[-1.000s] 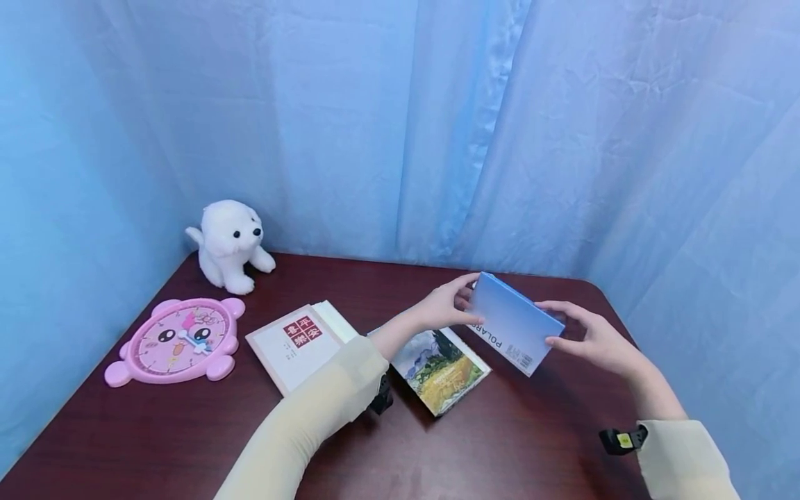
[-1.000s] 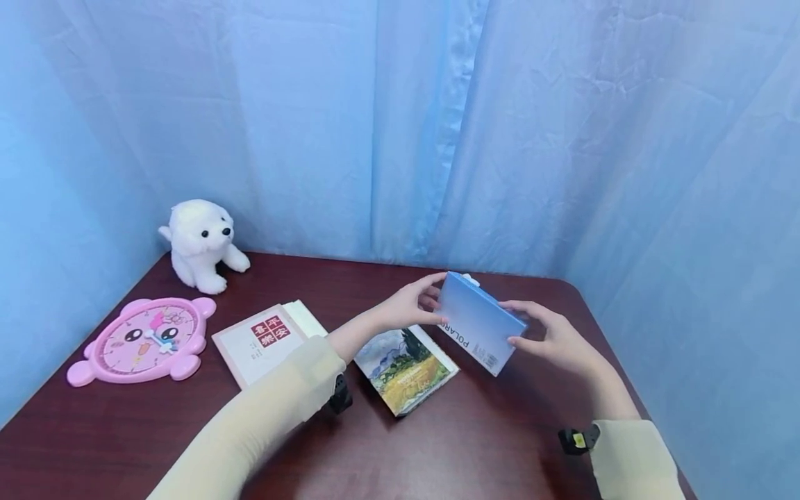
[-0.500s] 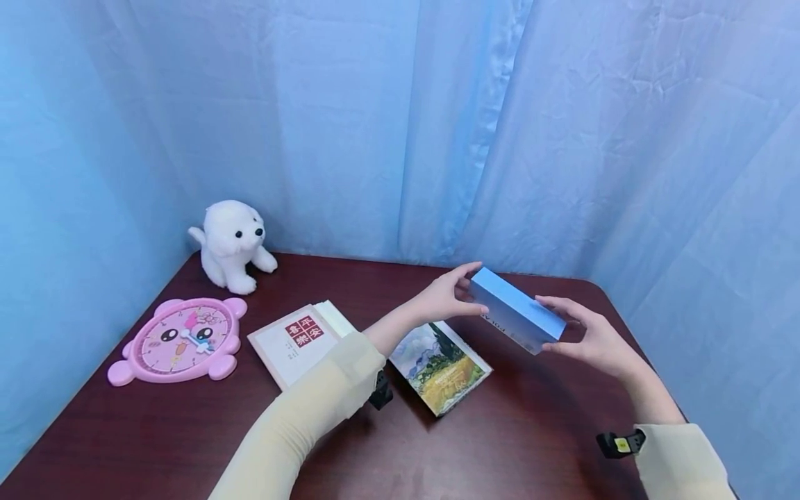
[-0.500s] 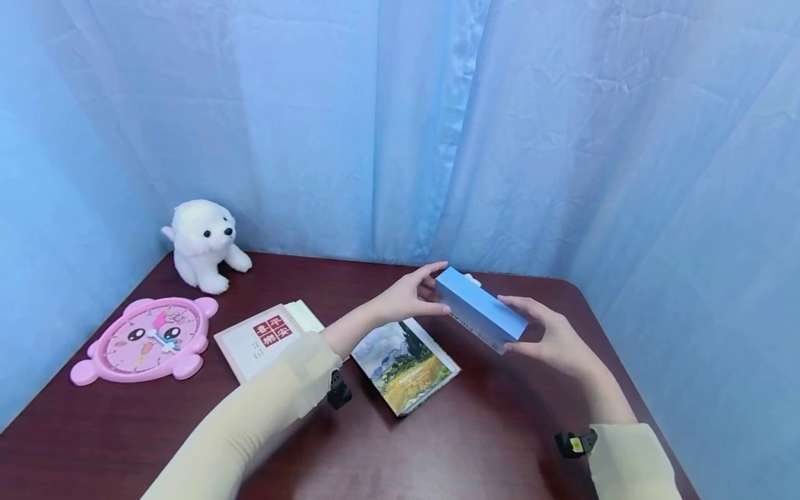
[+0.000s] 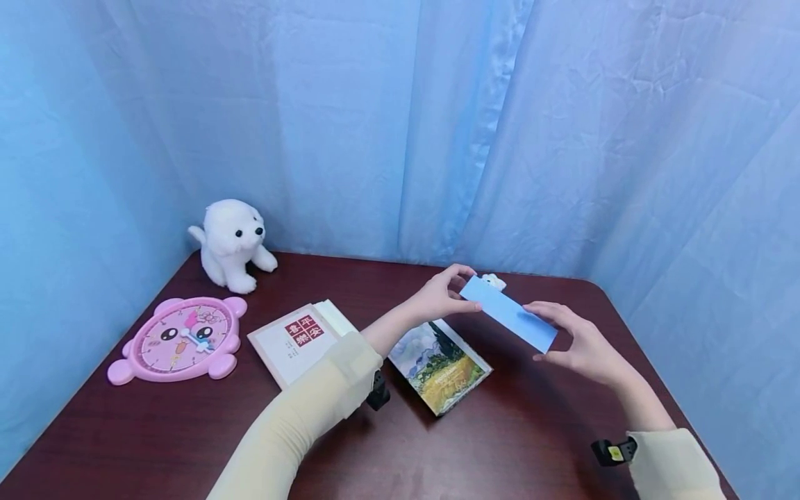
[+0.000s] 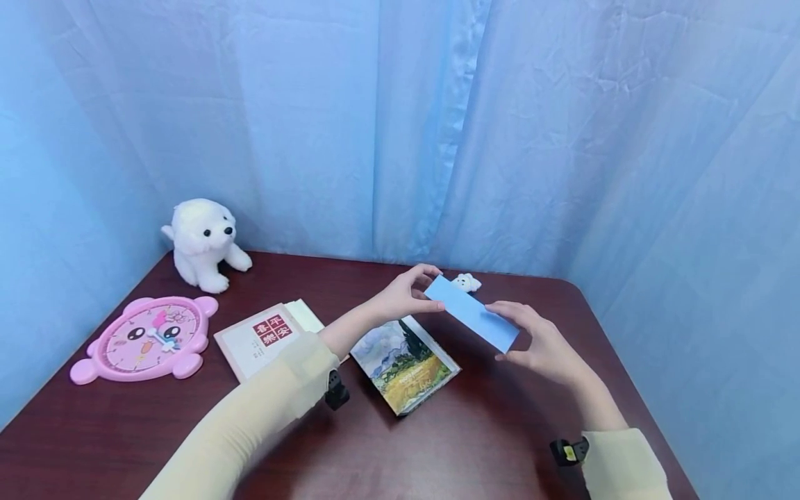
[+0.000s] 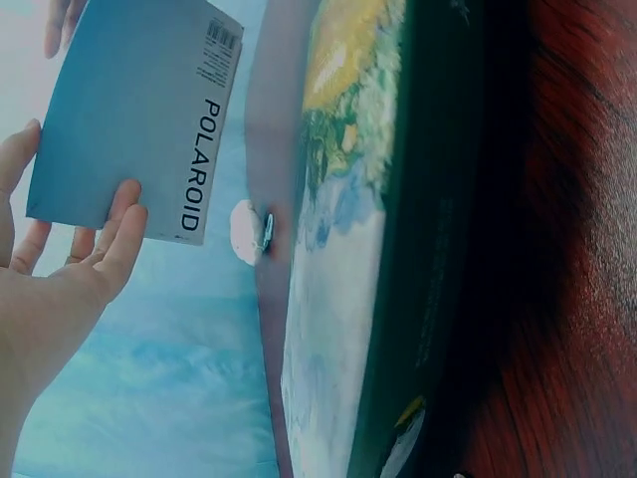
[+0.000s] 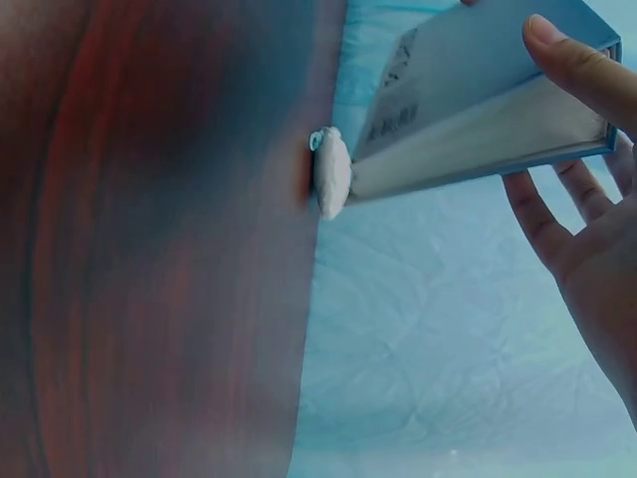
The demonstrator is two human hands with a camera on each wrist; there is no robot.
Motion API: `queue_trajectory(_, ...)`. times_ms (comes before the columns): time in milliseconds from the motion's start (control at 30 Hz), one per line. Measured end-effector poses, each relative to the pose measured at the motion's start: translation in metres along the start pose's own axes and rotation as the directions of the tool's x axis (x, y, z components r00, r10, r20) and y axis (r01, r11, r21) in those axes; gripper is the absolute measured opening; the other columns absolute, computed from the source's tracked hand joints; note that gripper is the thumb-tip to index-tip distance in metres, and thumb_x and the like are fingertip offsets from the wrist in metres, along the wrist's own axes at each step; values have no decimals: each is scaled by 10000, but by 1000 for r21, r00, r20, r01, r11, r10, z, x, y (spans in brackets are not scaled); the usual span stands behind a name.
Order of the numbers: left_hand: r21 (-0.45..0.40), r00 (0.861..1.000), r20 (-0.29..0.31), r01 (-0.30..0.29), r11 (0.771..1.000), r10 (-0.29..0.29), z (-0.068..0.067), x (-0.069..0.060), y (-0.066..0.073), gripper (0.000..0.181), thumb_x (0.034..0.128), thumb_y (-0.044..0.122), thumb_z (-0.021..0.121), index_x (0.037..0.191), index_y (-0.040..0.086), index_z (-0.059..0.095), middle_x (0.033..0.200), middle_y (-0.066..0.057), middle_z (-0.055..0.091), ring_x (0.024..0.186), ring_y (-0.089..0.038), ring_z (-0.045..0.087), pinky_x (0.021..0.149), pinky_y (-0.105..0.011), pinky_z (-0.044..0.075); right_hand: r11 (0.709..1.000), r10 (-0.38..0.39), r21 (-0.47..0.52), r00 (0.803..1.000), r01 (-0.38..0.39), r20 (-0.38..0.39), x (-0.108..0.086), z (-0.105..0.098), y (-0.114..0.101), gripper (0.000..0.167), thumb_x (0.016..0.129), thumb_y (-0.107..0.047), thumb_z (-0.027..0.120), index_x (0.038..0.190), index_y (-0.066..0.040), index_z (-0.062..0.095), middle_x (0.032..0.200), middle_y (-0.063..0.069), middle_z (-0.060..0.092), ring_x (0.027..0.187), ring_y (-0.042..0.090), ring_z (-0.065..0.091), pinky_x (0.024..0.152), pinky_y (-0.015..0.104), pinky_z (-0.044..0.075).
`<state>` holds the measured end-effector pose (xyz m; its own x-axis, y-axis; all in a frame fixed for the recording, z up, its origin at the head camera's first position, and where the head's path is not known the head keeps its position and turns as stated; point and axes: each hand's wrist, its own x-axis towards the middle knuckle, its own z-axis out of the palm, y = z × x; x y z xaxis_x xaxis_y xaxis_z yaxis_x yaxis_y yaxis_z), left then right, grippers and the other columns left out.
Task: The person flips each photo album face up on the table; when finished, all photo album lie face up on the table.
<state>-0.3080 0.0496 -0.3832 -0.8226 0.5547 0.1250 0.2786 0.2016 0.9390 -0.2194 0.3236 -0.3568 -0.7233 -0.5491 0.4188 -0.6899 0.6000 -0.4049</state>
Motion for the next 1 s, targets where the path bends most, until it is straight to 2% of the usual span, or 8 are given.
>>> queue_trajectory(133,10,999,-43,-15,1000,16,0,0,0,503,834,307,724,1259,210,473,1270,-22,485,1044,-171,564,824,-281,498,1000,-17,-7,1000,17,-4,1,5,-6,793,570,90,853,1290,-14,536,1300,164,504,1136,81,439,872,42,371)
queue_trajectory(233,-19,997,-72,-25,1000,23,1,1,0,422,846,298,713,1193,201,493,1252,-30,496,971,-184,592,786,-288,517,1000,-15,6,1000,15,-7,1,9,-7,805,569,108,845,1299,10,518,1302,185,486,1152,42,408,883,43,362)
queue_trajectory(433,18,989,-135,-55,998,57,3,3,-1,319,873,347,674,1050,143,503,1167,5,527,1080,-113,509,901,-312,466,1000,17,0,1000,-17,-3,-5,19,13,945,535,20,894,1365,5,443,1338,185,441,1126,144,399,843,83,353)
queue_trajectory(500,25,987,-142,-73,997,76,4,3,-3,299,881,350,663,1010,135,500,1108,18,528,1090,-102,476,934,-323,435,999,38,-13,999,-38,8,-6,23,23,1003,527,-51,917,1397,-32,418,1384,161,410,1169,189,370,853,132,346)
queue_trajectory(567,24,986,-142,-88,996,91,5,4,-3,270,887,340,657,976,142,496,1059,32,515,1053,-110,474,906,-324,435,998,61,-18,998,-60,30,-7,25,31,1039,538,-135,929,1426,-84,391,1436,130,367,1229,200,327,875,204,342)
queue_trajectory(733,-11,985,-151,-89,996,87,8,3,-5,229,894,306,655,955,147,501,1038,37,506,904,-138,504,732,-275,451,996,86,1,993,-86,79,-7,26,38,1049,575,-284,917,1453,-155,357,1498,114,276,1308,276,245,875,434,359)
queue_trajectory(833,-52,982,-173,-78,996,68,11,3,-6,215,884,282,672,944,145,517,1035,35,517,855,-147,537,681,-260,464,997,77,7,993,-78,86,-7,26,39,1050,566,-282,922,1446,-150,365,1504,137,252,1319,322,225,860,501,351)
queue_trajectory(1000,-93,975,-215,-75,993,54,15,4,-9,207,864,271,697,935,142,551,1042,49,539,863,-119,535,697,-250,468,997,73,9,993,-74,90,-4,22,24,1045,534,-162,932,1421,-71,387,1488,211,247,1322,400,209,846,505,352)
